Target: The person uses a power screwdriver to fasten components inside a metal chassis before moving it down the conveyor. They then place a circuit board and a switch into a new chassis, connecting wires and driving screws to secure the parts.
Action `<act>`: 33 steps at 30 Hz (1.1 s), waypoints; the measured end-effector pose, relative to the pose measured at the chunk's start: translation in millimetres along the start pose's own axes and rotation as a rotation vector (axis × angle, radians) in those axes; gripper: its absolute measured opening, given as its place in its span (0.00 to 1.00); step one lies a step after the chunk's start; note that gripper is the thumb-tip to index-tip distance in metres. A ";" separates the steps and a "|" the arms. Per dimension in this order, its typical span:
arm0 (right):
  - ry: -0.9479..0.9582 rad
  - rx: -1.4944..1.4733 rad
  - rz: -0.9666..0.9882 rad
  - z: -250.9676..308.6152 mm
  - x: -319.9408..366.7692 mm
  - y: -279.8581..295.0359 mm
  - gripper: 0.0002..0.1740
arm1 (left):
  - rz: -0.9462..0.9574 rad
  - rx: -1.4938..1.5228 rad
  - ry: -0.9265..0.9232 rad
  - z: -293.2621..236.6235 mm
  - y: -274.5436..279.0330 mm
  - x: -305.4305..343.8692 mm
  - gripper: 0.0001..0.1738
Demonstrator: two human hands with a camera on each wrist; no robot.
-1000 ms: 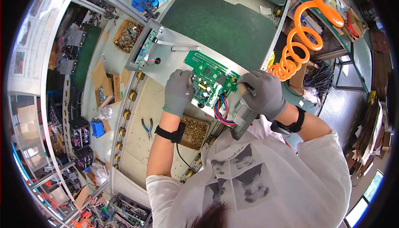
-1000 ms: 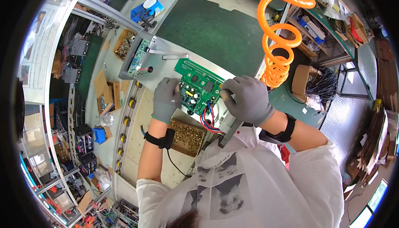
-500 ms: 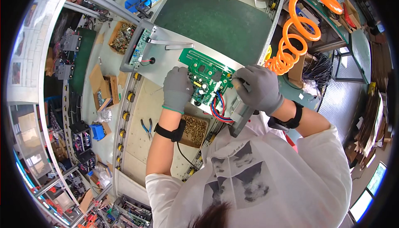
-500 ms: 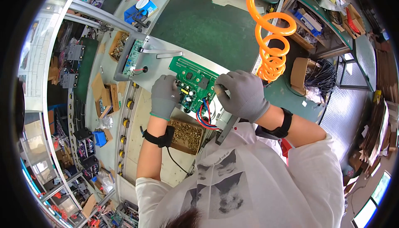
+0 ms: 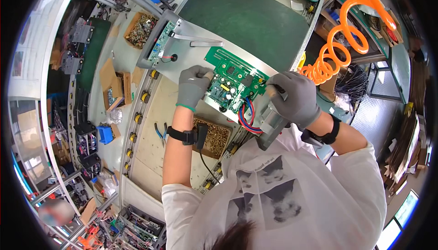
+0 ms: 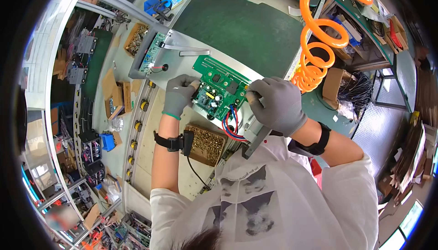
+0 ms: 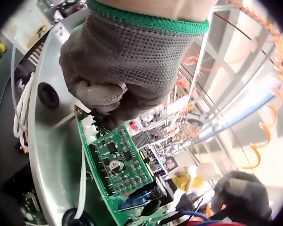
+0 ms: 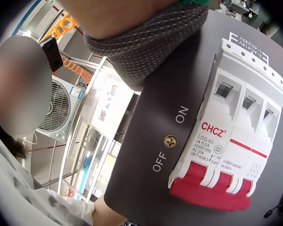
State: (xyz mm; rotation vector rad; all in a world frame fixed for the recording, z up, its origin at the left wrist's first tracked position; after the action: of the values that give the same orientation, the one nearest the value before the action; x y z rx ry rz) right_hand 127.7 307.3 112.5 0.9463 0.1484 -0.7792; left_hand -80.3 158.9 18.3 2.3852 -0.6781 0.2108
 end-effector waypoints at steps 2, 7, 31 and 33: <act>-0.028 0.010 0.001 0.4 -0.1 -0.2 0.03 | -0.092 -0.080 -0.172 5.0 -4.9 -5.6 0.07; -0.054 -0.001 0.039 2.2 -0.5 0.3 0.03 | -0.224 -0.062 -0.296 9.3 -7.1 5.4 0.08; -0.084 0.020 0.189 -19.3 9.5 -15.1 0.12 | 0.365 0.167 0.288 157.6 -117.4 124.1 0.23; -0.072 0.005 0.195 -18.5 9.8 -14.8 0.12 | 0.289 0.251 0.173 160.3 -123.9 123.9 0.25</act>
State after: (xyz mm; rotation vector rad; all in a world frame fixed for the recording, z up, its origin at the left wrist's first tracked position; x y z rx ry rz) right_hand 128.9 311.3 87.2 0.9215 -0.0090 -0.6328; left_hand 86.8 89.1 -135.4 2.4561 -0.9585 0.6522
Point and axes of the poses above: each hand's wrist, its own x-axis away from the middle knuckle, its own y-axis out of the back of the hand, z = x × y, the point moved 5 cm from there along -x, towards the middle knuckle, and after that the axes turned 14 degrees about -z, right-handed, at the moved point
